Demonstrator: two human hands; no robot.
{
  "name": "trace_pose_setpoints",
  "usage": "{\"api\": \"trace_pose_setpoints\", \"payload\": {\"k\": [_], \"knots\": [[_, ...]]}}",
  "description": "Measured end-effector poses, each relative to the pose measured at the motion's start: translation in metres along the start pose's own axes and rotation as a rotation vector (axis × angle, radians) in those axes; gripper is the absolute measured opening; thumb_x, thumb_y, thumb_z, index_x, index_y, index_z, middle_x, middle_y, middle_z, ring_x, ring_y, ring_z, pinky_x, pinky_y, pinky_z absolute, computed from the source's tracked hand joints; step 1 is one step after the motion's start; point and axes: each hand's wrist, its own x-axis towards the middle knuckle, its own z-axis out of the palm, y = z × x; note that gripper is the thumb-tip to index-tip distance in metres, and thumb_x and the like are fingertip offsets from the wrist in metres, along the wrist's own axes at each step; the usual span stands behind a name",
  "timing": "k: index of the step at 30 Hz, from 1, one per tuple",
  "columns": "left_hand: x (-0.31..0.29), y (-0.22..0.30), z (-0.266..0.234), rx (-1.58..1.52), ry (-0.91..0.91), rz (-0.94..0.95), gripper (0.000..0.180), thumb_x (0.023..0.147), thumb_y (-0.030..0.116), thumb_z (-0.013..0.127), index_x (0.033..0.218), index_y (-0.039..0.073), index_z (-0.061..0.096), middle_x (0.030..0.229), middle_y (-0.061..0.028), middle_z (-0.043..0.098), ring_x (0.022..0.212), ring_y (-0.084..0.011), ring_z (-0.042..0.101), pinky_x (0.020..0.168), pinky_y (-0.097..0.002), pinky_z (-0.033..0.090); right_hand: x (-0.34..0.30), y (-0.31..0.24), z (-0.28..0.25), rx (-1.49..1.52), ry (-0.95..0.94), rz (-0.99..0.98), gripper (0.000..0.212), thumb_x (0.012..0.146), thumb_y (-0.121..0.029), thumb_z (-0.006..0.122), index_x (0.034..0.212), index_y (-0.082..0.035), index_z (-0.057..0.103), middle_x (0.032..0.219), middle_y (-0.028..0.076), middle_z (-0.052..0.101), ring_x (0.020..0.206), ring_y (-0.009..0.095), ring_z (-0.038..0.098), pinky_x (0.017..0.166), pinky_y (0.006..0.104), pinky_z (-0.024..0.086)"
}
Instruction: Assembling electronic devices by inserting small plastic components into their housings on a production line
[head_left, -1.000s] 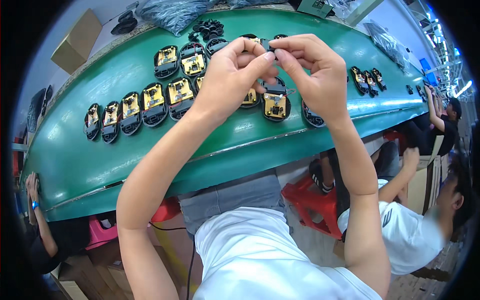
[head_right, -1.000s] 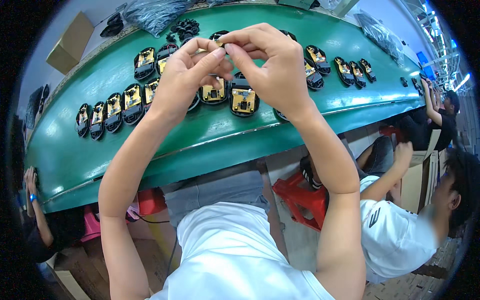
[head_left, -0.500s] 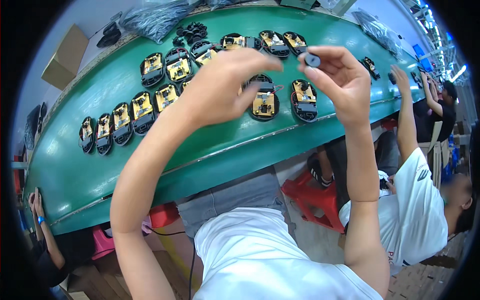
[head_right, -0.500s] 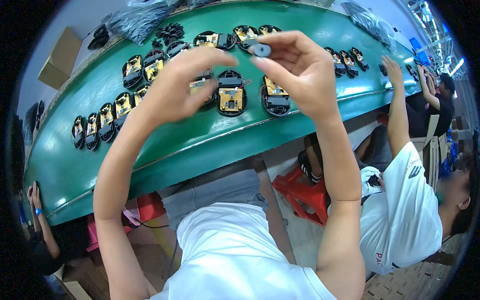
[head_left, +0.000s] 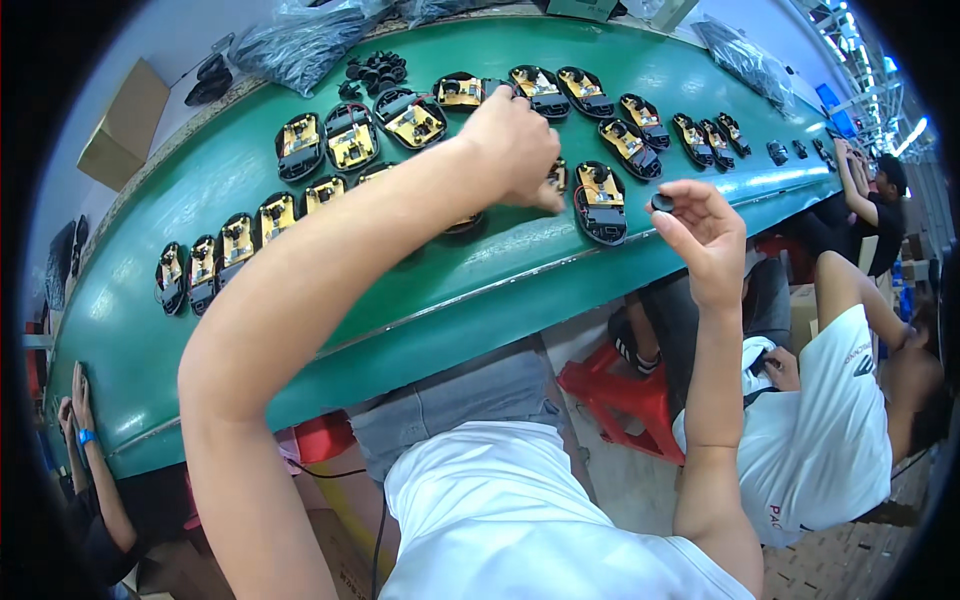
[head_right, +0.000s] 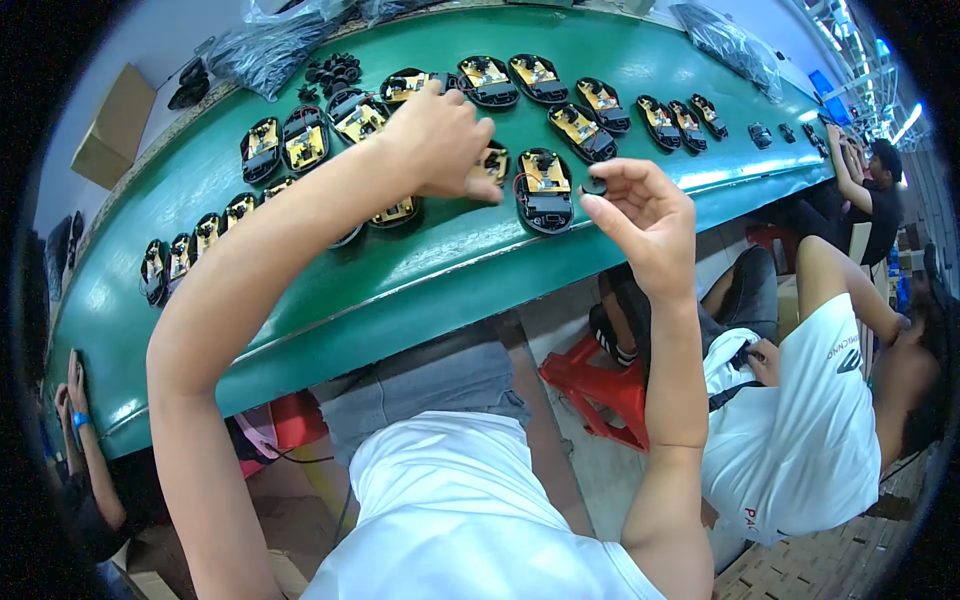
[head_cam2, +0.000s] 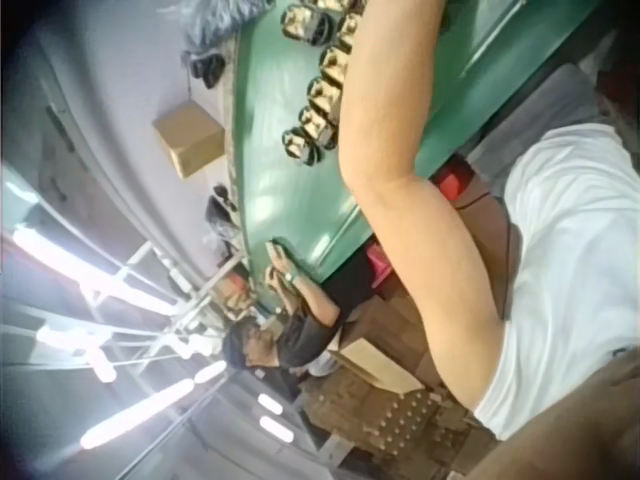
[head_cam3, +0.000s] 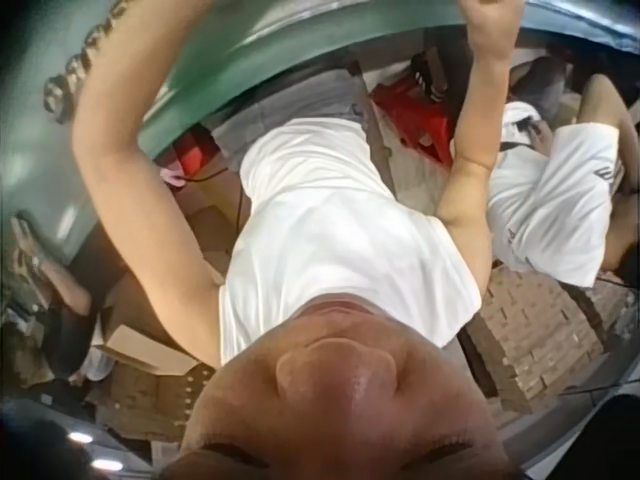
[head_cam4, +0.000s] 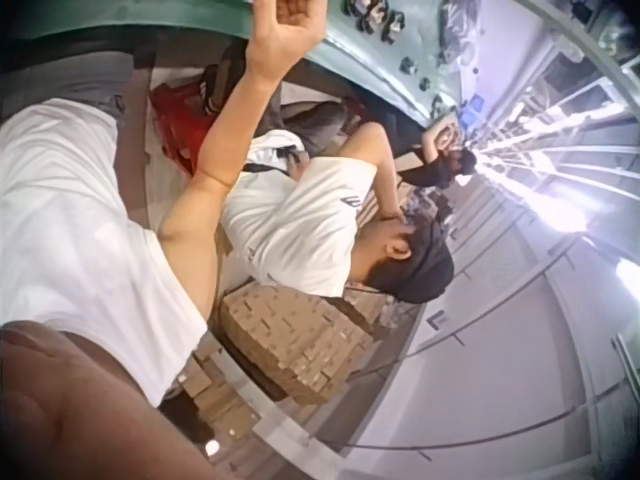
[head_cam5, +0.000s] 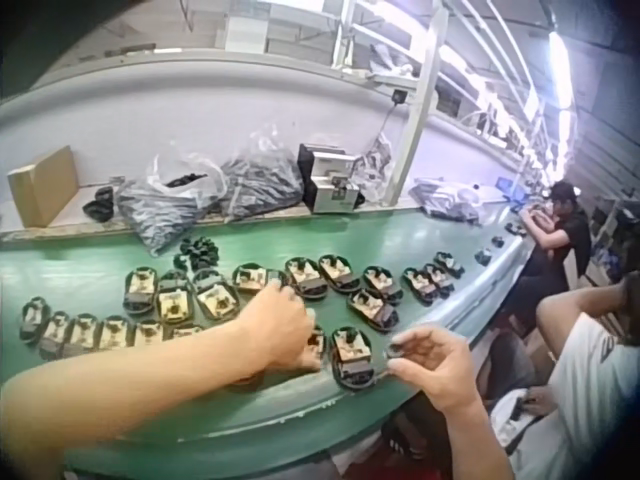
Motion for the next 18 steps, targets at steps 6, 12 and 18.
{"api": "trace_pose_setpoints", "payload": {"k": [6, 12, 18], "knots": [[0.007, 0.007, -0.002, -0.336, 0.092, -0.242, 0.075, 0.095, 0.068, 0.049, 0.084, -0.002, 0.075, 0.088, -0.0235, 0.074, 0.085, -0.0382, 0.074, 0.082, -0.0486, 0.057, 0.005, 0.000, 0.013, -0.036, -0.026, 0.003, 0.029, 0.089, 0.001, 0.073, 0.116, 0.005, 0.067, 0.109, 0.008, 0.071, 0.096, 0.012, 0.067, 0.088, 0.0263, 0.054], [-0.050, 0.018, 0.001, -0.552, 0.116, -0.142, 0.033, 0.093, 0.028, 0.060, 0.081, 0.001, 0.074, 0.074, -0.0231, 0.070, 0.073, -0.0423, 0.069, 0.074, -0.0478, 0.057, 0.015, 0.007, 0.028, -0.090, -0.098, -0.012, 0.030, 0.088, 0.001, 0.072, 0.118, 0.003, 0.068, 0.108, 0.009, 0.072, 0.094, 0.013, 0.069, 0.086, 0.0273, 0.056], [-0.064, -0.004, 0.030, -0.735, 0.542, -0.187, 0.017, 0.087, 0.016, 0.069, 0.094, 0.002, 0.070, 0.088, -0.0151, 0.073, 0.078, -0.0335, 0.071, 0.071, -0.0454, 0.055, 0.033, -0.001, 0.050, -0.363, -0.171, -0.129, 0.027, 0.084, -0.003, 0.076, 0.110, 0.001, 0.069, 0.096, 0.010, 0.074, 0.085, 0.015, 0.072, 0.081, 0.0274, 0.057]]}}
